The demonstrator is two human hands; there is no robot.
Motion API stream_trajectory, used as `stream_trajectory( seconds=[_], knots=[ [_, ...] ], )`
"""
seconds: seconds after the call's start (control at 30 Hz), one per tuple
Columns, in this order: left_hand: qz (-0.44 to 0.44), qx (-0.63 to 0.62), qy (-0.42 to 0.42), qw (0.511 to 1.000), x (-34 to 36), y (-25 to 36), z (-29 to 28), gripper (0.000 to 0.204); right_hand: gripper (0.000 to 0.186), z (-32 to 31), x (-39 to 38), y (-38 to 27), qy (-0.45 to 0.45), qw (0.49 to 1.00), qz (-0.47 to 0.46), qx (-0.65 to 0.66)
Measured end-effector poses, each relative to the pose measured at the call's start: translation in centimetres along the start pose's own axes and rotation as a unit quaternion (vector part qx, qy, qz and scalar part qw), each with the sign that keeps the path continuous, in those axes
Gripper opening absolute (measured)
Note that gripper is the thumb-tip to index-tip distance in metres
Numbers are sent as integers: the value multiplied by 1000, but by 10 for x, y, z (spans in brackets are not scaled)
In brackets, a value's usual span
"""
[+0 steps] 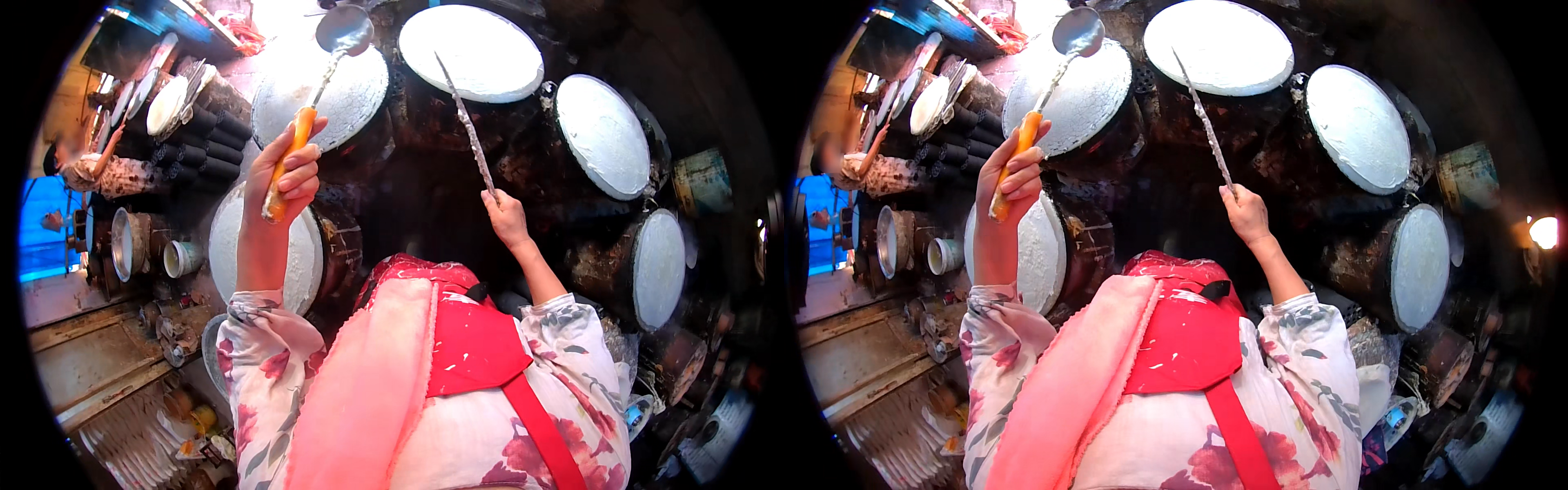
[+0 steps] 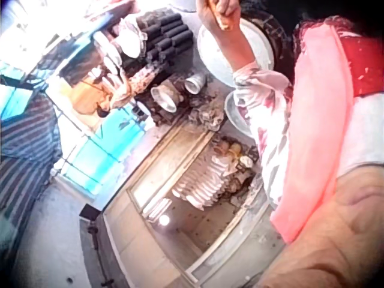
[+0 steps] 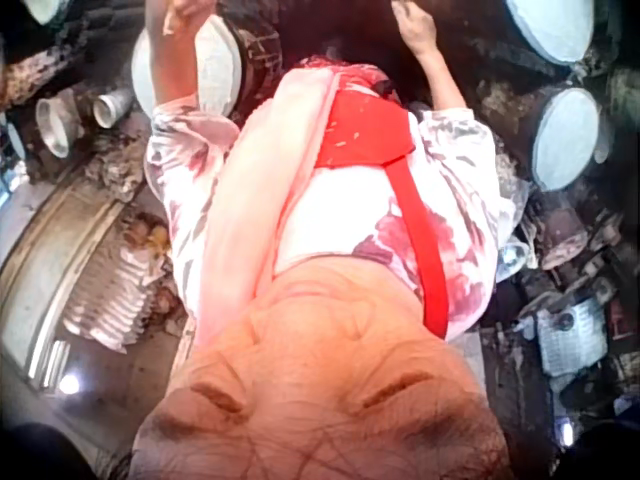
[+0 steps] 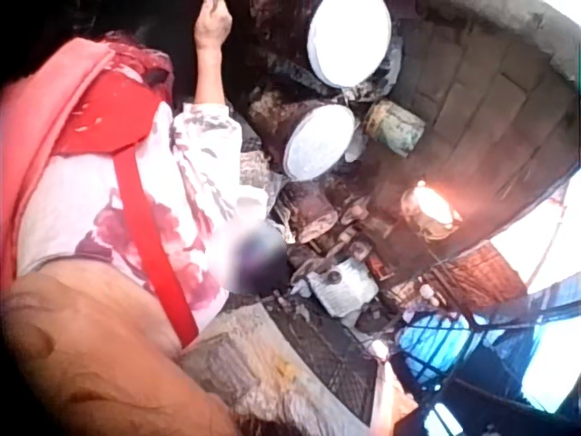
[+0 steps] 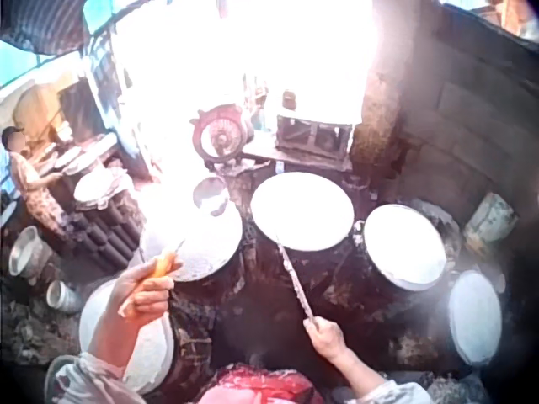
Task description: The person scoops white batter from a large metal bowl and pours it onto several round, heated griddles. Using a long wooden stick, they spread the batter into thin, circular layers. The person then uses a metal spatula to lift the cooked cakes from the griddles and stack them on a nearby surface.
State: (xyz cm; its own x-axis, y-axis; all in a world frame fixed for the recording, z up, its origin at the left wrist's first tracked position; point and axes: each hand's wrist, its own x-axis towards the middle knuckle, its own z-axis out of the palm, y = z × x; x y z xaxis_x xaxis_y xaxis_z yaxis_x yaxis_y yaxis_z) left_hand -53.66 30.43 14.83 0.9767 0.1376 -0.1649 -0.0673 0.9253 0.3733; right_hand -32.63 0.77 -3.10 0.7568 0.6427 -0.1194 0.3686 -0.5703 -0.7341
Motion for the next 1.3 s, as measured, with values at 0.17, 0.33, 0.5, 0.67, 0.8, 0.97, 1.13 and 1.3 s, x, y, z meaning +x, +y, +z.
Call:
stream_trajectory(
  seconds=[0.17,0.33,0.5,0.67,0.8,0.97,1.13,1.3],
  knots=[
    [-16,-53,65,996,-3,21,-4,39,29,25,17,-4,-33,998,-16,51],
    [101,434,254,858,4,12,5,31,26,26,46,-40,-70,974,27,215],
    [91,422,290,854,43,27,-46,30,27,45,81,-52,-125,950,62,281],
    [74,40,123,989,55,29,-51,36,29,61,120,-61,-175,931,64,315],
    [145,-147,10,978,38,16,-31,42,29,75,145,-68,-234,918,47,317],
    [370,-121,-91,917,-13,-21,-49,44,25,86,160,-88,-283,896,-25,340],
    [423,-164,165,876,-68,-22,-53,34,23,122,173,-105,-380,877,-75,286],
    [415,194,614,643,-163,-106,-39,29,27,157,147,-132,-437,848,-143,263]
  ],
)
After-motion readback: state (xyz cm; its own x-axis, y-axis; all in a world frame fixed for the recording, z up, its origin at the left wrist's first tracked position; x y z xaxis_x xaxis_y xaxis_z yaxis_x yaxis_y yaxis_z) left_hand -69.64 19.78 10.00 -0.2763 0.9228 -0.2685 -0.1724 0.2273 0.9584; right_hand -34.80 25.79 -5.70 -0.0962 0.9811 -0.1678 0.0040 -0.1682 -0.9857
